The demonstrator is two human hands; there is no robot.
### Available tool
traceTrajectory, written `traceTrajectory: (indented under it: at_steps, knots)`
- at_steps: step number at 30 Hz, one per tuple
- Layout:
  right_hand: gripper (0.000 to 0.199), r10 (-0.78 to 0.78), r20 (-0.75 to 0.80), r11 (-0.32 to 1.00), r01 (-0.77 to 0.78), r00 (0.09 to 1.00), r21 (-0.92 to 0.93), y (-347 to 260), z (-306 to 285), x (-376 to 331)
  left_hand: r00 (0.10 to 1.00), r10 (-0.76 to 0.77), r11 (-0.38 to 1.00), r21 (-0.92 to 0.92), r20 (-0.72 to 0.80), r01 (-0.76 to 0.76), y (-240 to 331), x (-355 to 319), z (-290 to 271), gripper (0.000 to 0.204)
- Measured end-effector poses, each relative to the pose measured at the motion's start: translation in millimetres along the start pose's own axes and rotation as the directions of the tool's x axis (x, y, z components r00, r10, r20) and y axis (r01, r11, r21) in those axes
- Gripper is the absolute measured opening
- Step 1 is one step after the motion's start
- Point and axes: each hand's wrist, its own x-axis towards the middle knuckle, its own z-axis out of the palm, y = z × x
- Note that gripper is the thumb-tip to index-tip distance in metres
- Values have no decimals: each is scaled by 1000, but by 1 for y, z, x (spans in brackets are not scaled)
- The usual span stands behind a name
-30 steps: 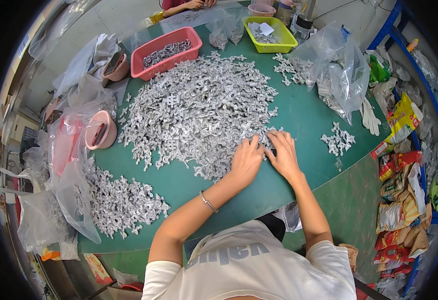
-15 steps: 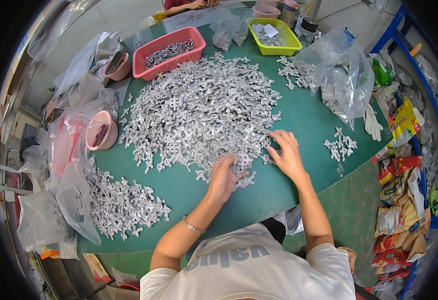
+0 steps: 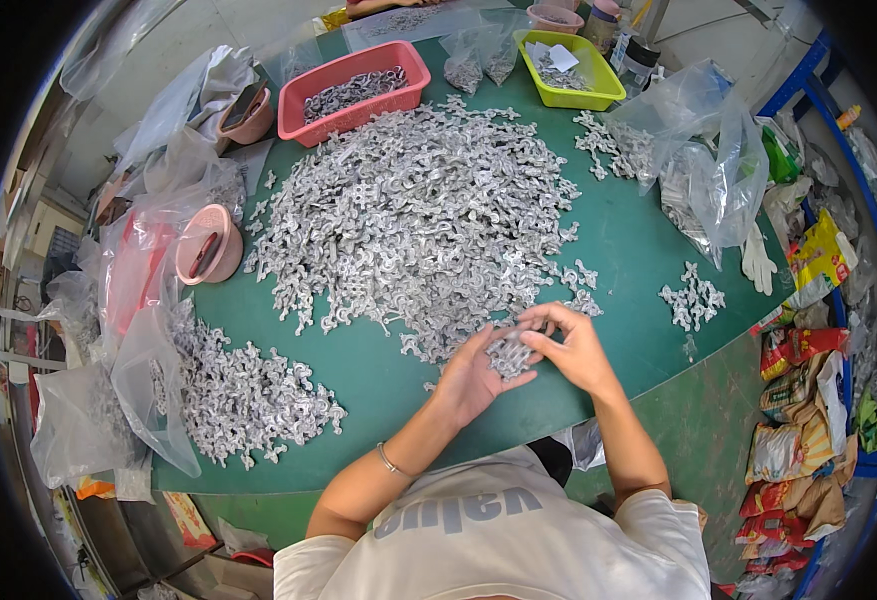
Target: The person assembles small metal cross components by hand, fitting pieces together and placing them into a small plastic bag.
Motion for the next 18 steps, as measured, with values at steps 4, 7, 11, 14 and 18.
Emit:
traceTrajectory:
  at_steps: [4,7,11,14,18]
  knots:
    - [21,-452,-90,653,260,888,-712,13,-3,16,994,-103,988,113,-20,105,-10,1,-26,20]
    - [19,-476,3,422,231,880,-877,26,2,22,998,-56,980,194,15,52,-13,-5,-26,22]
    - [17,-628,88,330,367,773,-870,30,-4,24,1000,-29,969,245,1,28,-13,-15,-19,31]
    - [13,-584,-51,548,347,810,-761,17,-6,12,999,21,966,258,25,-27,-15,-17,-18,40]
    - [8,-126,-101,962,97,987,-254,0,1,-14,999,15,1000,17,-32,-15,-14,-16,-8,38]
